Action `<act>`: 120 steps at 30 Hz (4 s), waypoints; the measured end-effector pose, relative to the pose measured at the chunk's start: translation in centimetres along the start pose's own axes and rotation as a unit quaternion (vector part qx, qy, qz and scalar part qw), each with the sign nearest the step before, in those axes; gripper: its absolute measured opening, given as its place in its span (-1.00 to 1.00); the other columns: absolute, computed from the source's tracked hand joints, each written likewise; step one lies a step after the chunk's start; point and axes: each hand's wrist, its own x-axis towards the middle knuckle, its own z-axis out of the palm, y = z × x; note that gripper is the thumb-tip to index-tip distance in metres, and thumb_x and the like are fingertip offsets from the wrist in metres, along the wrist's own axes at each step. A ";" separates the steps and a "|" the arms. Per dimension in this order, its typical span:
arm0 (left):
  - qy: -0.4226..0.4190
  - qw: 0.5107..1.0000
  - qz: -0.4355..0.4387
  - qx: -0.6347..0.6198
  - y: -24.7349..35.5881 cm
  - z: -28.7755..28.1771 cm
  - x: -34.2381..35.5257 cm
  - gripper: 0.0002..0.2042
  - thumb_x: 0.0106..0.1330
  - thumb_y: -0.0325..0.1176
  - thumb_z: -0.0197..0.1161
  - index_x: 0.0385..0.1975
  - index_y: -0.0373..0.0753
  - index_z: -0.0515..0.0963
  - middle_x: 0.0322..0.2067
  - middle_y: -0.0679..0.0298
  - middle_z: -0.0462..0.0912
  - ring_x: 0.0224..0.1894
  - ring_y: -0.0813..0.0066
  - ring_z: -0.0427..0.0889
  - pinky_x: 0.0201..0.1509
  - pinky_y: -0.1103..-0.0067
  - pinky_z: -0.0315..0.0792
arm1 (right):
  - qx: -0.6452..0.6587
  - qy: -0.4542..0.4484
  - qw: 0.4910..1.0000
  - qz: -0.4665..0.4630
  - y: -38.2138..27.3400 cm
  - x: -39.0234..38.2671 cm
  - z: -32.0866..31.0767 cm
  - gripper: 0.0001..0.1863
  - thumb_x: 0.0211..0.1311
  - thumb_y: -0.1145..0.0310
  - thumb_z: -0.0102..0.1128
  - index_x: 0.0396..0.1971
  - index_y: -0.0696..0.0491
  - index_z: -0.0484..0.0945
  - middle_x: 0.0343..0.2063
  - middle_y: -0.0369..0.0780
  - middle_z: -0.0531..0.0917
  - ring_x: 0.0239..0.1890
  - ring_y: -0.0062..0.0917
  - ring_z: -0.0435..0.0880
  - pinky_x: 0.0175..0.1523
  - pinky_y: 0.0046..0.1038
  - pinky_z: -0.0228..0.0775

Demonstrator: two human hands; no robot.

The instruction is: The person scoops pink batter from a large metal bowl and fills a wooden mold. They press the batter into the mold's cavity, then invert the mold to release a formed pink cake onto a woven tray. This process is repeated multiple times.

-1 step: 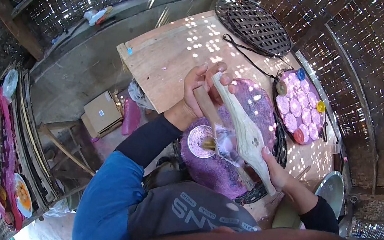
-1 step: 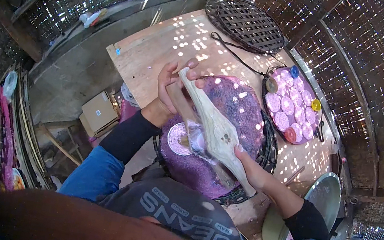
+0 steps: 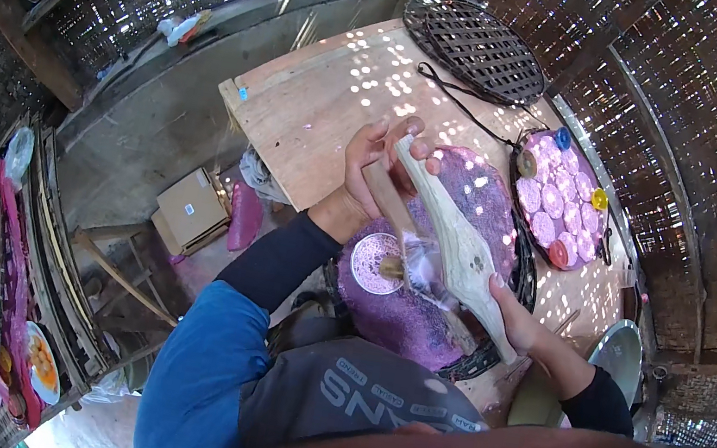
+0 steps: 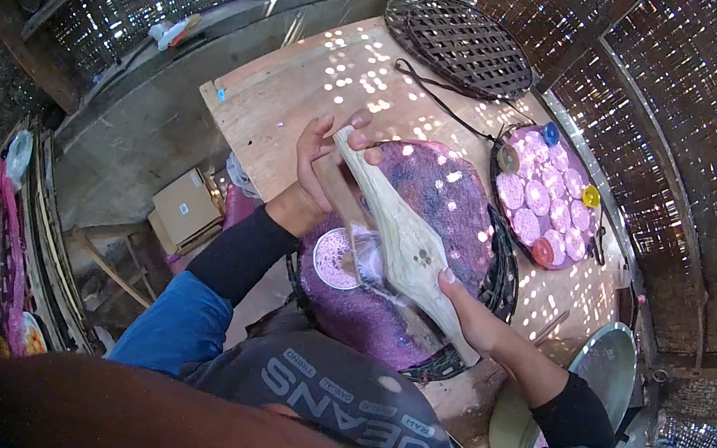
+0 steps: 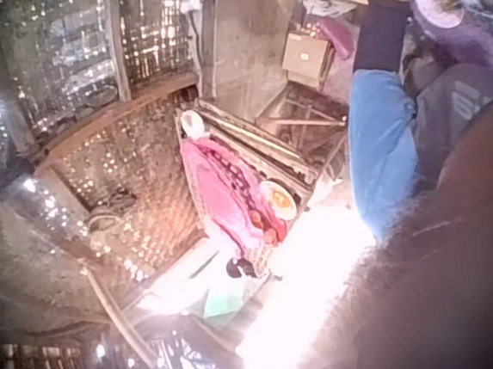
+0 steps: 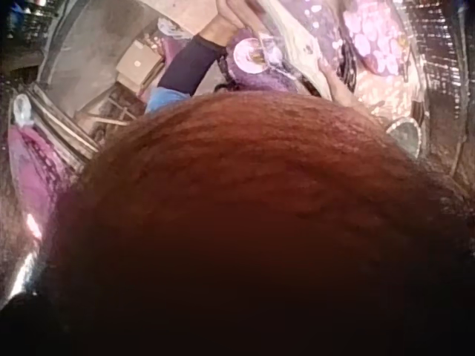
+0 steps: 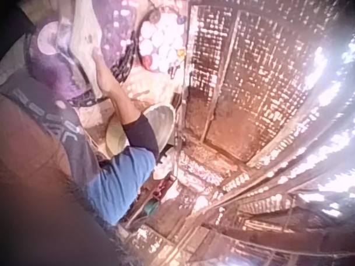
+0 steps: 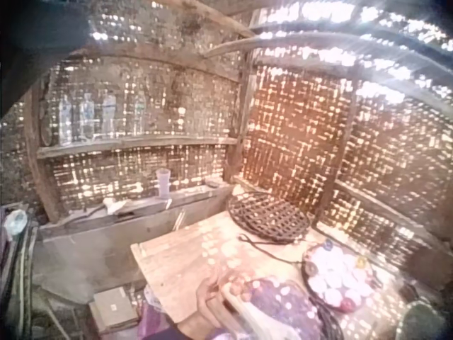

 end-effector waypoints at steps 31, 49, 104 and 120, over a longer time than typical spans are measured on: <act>-0.074 0.973 -0.032 0.216 0.5 9.1 2.3 -0.07 0.01 0.43 -0.10 0.27 -0.15 -0.01 0.22 0.03 0.10 0.24 0.08 0.11 0.20 0.35 0.20 | 0.027 0.077 0.966 -0.245 0.9 -1.3 -0.8 -0.33 0.27 -0.10 -0.28 0.03 0.25 0.30 -0.14 -0.11 0.52 -0.11 -0.49 0.50 0.02 -0.50 0.31; 0.200 0.588 0.185 0.762 0.4 8.3 -4.0 -0.62 -0.09 -0.42 0.35 -0.22 -0.37 0.49 -0.27 0.14 0.58 -0.22 0.33 0.56 -0.11 0.49 0.41 | -0.505 0.232 0.755 -0.347 4.3 8.9 5.1 -0.43 0.13 -0.01 0.01 0.10 -0.02 0.33 0.09 -0.08 0.34 0.16 -0.21 0.28 0.26 -0.13 0.00; 0.042 0.516 -0.086 0.851 0.6 7.6 0.9 -0.40 -0.15 -0.36 0.43 -0.02 -0.30 0.38 -0.05 0.14 0.48 0.03 0.32 0.44 0.13 0.47 0.29 | -0.178 -0.109 0.969 -0.134 -5.5 1.8 -4.1 -0.20 0.15 -0.18 -0.05 0.15 0.22 0.16 -0.05 -0.16 0.44 -0.05 -0.46 0.45 0.01 -0.45 0.29; 0.021 0.977 0.002 0.213 6.1 1.9 6.6 -0.59 0.26 0.07 -0.12 -0.17 -0.11 0.47 -0.35 0.33 0.38 -0.16 0.28 0.41 -0.02 0.38 0.31 | 0.056 -0.046 0.997 0.003 -4.8 6.0 -4.9 -0.27 0.26 -0.23 -0.57 0.16 0.05 0.19 -0.17 -0.23 0.52 -0.24 -0.60 0.53 -0.10 -0.54 0.40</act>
